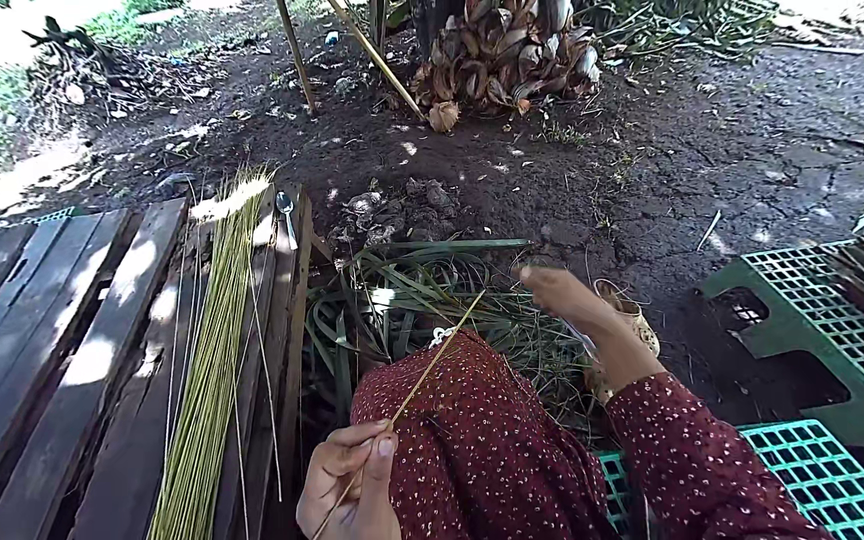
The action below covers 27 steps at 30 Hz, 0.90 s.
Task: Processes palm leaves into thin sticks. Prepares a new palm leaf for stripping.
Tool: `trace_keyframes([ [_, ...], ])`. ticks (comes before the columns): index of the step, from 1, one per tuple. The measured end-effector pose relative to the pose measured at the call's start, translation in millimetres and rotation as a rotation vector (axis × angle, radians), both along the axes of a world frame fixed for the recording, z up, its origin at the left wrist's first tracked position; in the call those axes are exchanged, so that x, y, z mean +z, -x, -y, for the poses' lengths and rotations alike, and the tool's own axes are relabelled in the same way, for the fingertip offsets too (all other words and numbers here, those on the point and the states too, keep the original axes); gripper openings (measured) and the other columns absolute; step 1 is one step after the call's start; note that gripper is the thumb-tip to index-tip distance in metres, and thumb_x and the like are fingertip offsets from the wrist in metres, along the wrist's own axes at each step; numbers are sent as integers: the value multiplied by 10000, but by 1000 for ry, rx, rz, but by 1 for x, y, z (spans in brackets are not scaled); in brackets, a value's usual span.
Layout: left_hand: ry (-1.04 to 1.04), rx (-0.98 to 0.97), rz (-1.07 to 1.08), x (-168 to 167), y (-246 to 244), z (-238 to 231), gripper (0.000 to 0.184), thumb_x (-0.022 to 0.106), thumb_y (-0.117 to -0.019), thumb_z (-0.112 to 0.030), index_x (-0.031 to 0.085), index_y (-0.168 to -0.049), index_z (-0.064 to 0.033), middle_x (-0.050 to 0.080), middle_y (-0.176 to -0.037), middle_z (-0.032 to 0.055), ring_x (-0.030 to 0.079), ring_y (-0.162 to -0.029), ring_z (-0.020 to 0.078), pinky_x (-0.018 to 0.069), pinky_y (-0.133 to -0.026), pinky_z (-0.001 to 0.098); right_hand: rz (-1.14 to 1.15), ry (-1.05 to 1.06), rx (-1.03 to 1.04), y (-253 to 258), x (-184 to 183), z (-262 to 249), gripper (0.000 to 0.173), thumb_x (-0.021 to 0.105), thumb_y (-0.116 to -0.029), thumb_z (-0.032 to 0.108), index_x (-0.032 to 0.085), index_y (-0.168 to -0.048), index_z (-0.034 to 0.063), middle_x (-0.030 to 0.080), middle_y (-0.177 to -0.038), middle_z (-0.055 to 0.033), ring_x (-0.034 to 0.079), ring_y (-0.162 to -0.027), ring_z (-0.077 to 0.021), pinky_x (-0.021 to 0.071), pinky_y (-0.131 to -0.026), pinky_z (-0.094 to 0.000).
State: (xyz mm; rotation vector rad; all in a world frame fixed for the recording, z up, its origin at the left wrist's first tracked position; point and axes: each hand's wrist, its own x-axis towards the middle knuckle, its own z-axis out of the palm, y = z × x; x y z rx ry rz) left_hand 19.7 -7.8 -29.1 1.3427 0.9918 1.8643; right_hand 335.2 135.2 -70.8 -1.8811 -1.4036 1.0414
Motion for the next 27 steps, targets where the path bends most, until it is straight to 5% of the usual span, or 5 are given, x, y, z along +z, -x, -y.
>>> trace_keyframes([
  [3, 7, -11, 16, 0, -1, -7, 51, 744, -929, -201, 718, -934, -245, 749, -1006, -104, 713, -849, 8, 597, -739, 164, 500, 271, 92, 14, 4, 2, 424, 615, -1026, 328, 629, -1310, 13, 669, -1156, -288, 634, -1117, -478, 469, -932, -678],
  [7, 47, -6, -9, -1, -1, -14, 64, 748, -920, -197, 708, -909, -245, 748, -995, -101, 713, -841, 13, 597, -736, 163, 258, -355, -102, 36, 15, 37, 344, 650, -998, 232, 586, -753, 0, 486, -642, -59, 477, -591, -178, 398, -577, -387],
  [12, 104, -92, -41, 3, -6, -20, 54, 747, -916, -173, 710, -922, -212, 758, -972, -81, 715, -827, 13, 599, -729, 170, 243, -980, 183, 80, 37, 73, 365, 647, -989, 305, 675, -1313, 139, 606, -1130, -123, 565, -770, -106, 486, -637, -228],
  [21, 19, -49, 11, 8, 2, -10, 94, 713, -954, -204, 742, -1043, -206, 754, -1031, -58, 725, -884, 45, 609, -782, 192, 313, -946, 5, 68, 40, 67, 250, 669, -967, 263, 753, -1024, 34, 590, -1037, -136, 552, -778, -109, 472, -665, -231],
  [27, -61, 14, 50, 11, -10, -10, 75, 727, -941, -192, 742, -1005, -228, 754, -1036, -80, 719, -884, 23, 594, -769, 164, -932, -313, 304, 79, 59, 97, 845, 563, -876, 732, 393, -1492, 180, 653, -1024, 81, 586, -730, 5, 478, -588, -146],
])
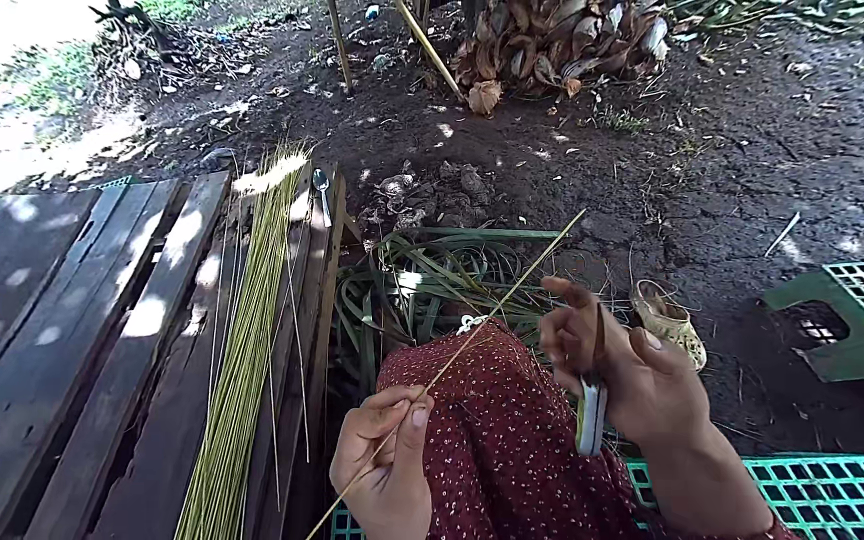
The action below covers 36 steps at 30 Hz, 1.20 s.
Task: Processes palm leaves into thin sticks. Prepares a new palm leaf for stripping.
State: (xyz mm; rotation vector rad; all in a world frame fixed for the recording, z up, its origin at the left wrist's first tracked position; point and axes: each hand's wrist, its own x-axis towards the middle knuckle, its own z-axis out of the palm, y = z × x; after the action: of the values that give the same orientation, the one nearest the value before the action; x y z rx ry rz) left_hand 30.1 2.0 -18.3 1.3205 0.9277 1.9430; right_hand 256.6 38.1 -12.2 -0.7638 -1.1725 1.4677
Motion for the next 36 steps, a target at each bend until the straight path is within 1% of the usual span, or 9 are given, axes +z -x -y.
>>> trace_keyframes([
  [5, -20, -62, 27, 2, -13, 3, 78, 717, -947, -176, 736, -1013, -215, 751, -1045, -80, 716, -906, 21, 591, -786, 165, -282, 179, 402, 38, 16, 23, 499, 407, -1050, 439, 460, -1466, 169, 631, -789, 128, 550, -647, 47, 457, -598, -133],
  [9, -48, -86, -28, 2, -18, 7, 107, 699, -964, -177, 738, -1051, -224, 743, -1076, -100, 703, -966, 8, 579, -824, 162, -404, 187, 482, 58, 19, 32, 403, 475, -1064, 283, 531, -1434, 133, 584, -722, 154, 495, -569, 77, 418, -529, -102],
  [18, -147, -81, -258, 0, -9, 12, 54, 680, -987, -152, 697, -1034, -171, 723, -1098, -112, 696, -1010, 12, 578, -865, 167, -282, 37, 122, 47, 9, 17, 323, 527, -1057, 281, 706, -1237, 81, 553, -644, 168, 474, -552, 84, 402, -522, -104],
  [23, -175, -85, -322, -2, 3, 16, 40, 672, -994, -155, 685, -1032, -160, 720, -1102, -102, 697, -1016, 21, 579, -864, 167, -275, 129, -243, 12, 14, -13, 376, 365, -1074, 243, 678, -1246, 124, 508, -543, 110, 479, -454, 17, 456, -491, -152],
  [25, -188, -77, -336, -5, 6, 14, 31, 673, -994, -158, 680, -1024, -163, 717, -1098, -105, 695, -1014, 20, 579, -861, 169, -287, 170, -149, 11, 16, -9, 383, 352, -1073, 241, 642, -1302, 141, 506, -549, 118, 474, -457, 24, 447, -491, -146],
  [28, -229, -64, -362, -9, 7, 9, 13, 663, -1000, -144, 658, -989, -140, 715, -1090, -90, 695, -1028, 33, 582, -884, 189, -285, 217, 295, 30, 14, 16, 350, 534, -1040, 318, 667, -1308, 136, 527, -614, 180, 462, -515, 81, 393, -498, -107],
  [30, -307, -52, -435, -11, 7, 5, 76, 626, -1018, -120, 599, -948, -107, 700, -1079, -55, 686, -1048, 48, 576, -917, 210, -271, 194, 517, 43, 10, 26, 367, 536, -1054, 362, 654, -1337, 160, 537, -665, 184, 453, -543, 97, 376, -501, -92],
  [33, -418, -36, -569, -9, 14, 4, 126, 604, -1016, -70, 545, -905, -75, 678, -1070, -3, 681, -1063, 73, 573, -938, 227, -223, 140, 430, 42, 10, 18, 351, 528, -1058, 336, 685, -1304, 140, 541, -651, 183, 443, -533, 98, 366, -491, -90],
  [36, -452, -34, -629, -4, 23, 7, 132, 606, -1016, -70, 537, -904, -81, 672, -1072, 3, 681, -1058, 75, 575, -929, 223, -167, 155, 86, 21, 14, -9, 326, 488, -1054, 286, 707, -1228, 120, 521, -581, 156, 453, -487, 67, 396, -483, -114],
])
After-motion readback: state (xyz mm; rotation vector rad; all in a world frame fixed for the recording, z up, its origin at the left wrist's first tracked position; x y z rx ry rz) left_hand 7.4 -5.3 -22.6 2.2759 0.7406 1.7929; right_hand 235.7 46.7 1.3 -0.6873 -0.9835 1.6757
